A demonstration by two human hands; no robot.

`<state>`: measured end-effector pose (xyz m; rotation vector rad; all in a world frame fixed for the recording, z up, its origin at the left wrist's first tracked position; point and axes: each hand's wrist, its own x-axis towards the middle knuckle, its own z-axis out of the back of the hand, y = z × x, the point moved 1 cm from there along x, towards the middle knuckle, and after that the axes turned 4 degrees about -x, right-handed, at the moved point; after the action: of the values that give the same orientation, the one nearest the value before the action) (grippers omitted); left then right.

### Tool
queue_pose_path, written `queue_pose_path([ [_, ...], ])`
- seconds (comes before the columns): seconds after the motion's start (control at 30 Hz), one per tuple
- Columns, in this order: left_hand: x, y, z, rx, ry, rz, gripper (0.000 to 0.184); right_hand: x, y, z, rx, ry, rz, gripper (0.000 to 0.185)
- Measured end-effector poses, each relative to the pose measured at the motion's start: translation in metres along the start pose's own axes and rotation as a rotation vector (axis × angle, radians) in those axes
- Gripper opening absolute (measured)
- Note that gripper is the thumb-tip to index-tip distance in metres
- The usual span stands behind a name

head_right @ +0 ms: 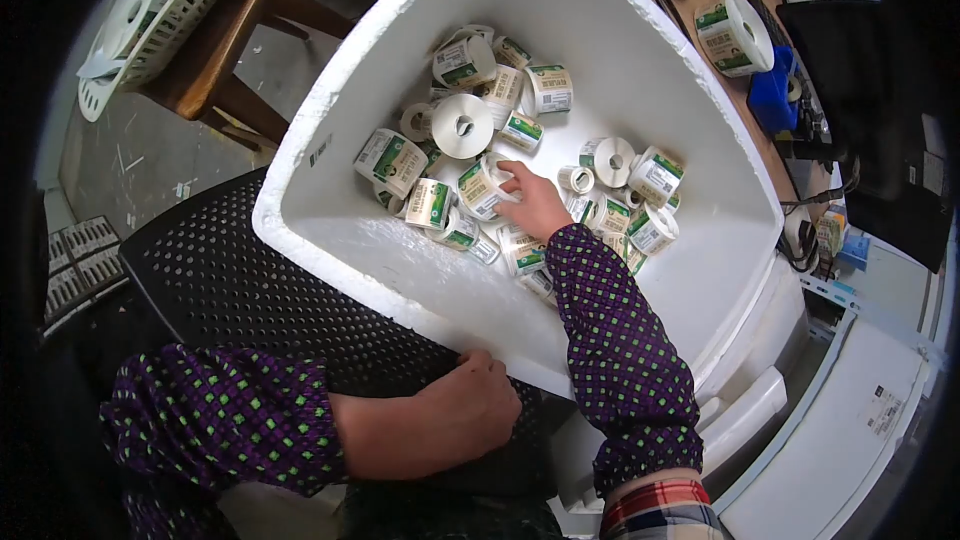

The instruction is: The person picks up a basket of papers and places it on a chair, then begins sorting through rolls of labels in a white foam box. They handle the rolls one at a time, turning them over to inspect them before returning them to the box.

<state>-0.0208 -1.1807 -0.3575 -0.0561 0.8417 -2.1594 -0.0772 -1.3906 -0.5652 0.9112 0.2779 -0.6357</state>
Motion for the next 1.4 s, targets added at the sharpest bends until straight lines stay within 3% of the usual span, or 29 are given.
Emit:
queue_pose_path([
  [0.07, 0.002, 0.0, -0.004, -0.039, 0.009, -0.001, 0.018, 0.001, -0.003, 0.0, 0.155, 0.0, -0.087, 0.059],
  [0.4, 0.003, -0.003, -0.011, -0.001, -0.05, 0.012, 0.019, -0.002, -0.004, -0.017, 0.096, -0.165, -0.027, 0.036],
  [0.43, 0.004, -0.003, -0.012, -0.006, -0.056, 0.012, 0.019, -0.008, 0.023, -0.009, 0.25, -0.017, -0.257, 0.036],
  [0.53, 0.004, -0.005, -0.012, -0.018, -0.055, 0.008, 0.019, -0.012, 0.031, -0.024, 0.18, 0.006, -0.309, 0.037],
  [0.6, 0.005, -0.004, -0.01, -0.022, -0.05, 0.002, 0.019, -0.001, 0.002, -0.052, 0.071, -0.155, -0.056, 0.038],
  [0.67, 0.005, -0.003, -0.011, -0.053, -0.021, 0.008, 0.021, 0.002, 0.002, -0.054, 0.117, -0.197, -0.044, 0.038],
  [0.8, 0.003, -0.001, -0.008, -0.027, -0.023, -0.006, 0.026, 0.0, 0.008, -0.032, 0.258, -0.117, -0.136, 0.04],
  [0.9, 0.002, -0.002, -0.008, -0.018, -0.035, 0.009, 0.026, -0.017, 0.009, 0.003, 0.566, -0.062, -0.375, 0.03],
  [0.97, 0.002, -0.002, -0.008, -0.008, -0.022, 0.012, 0.026, -0.038, 0.009, 0.035, 0.603, -0.074, -0.323, 0.027],
  [1.03, 0.004, -0.003, -0.007, 0.003, -0.017, 0.017, 0.026, -0.062, 0.016, 0.07, 0.338, -0.16, -0.301, 0.033],
  [1.13, 0.004, -0.004, -0.009, 0.02, 0.017, 0.033, 0.027, -0.078, -0.033, 0.083, -0.376, -0.435, 0.057, 0.034],
  [1.2, 0.006, -0.002, -0.01, 0.017, 0.029, 0.024, 0.027, -0.08, -0.058, 0.081, -0.647, -0.366, 0.005, 0.035],
  [1.4, 0.003, 0.0, 0.0, 0.033, 0.05, -0.012, 0.025, -0.089, -0.073, 0.065, -0.751, -0.308, -0.027, 0.049],
])
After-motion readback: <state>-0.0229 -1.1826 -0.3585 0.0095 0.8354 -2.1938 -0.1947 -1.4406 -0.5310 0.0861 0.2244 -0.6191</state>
